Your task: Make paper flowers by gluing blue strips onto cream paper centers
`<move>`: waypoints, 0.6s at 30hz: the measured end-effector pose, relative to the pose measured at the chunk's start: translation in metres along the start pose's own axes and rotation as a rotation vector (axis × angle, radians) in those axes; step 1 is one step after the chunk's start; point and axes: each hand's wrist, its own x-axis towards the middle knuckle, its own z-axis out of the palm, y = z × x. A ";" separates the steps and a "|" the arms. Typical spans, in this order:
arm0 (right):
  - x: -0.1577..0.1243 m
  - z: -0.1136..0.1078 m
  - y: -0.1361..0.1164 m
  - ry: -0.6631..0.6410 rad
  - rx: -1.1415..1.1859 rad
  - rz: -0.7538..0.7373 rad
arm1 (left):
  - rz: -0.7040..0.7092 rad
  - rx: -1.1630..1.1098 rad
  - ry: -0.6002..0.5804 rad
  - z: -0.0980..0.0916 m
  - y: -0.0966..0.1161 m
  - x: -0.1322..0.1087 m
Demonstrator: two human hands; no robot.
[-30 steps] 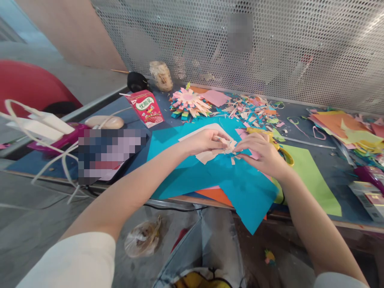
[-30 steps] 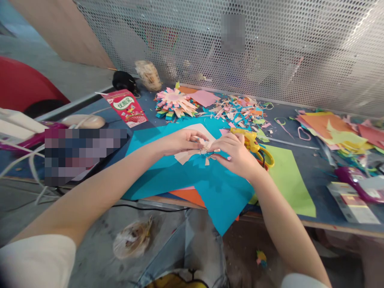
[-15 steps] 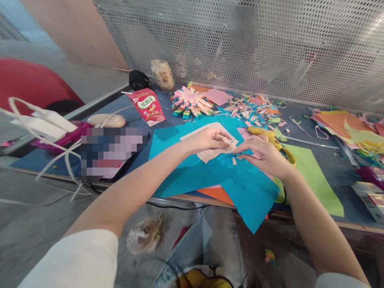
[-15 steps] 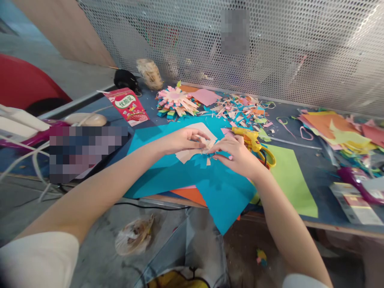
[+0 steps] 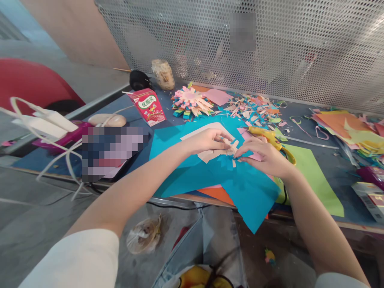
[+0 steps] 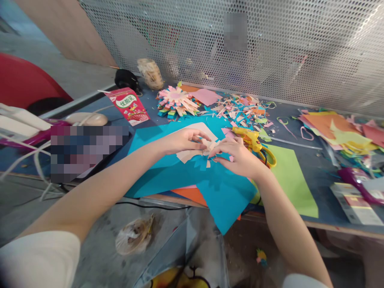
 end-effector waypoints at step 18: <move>-0.003 0.002 0.011 0.440 0.089 0.068 | -0.235 -0.553 -0.072 0.004 0.011 0.004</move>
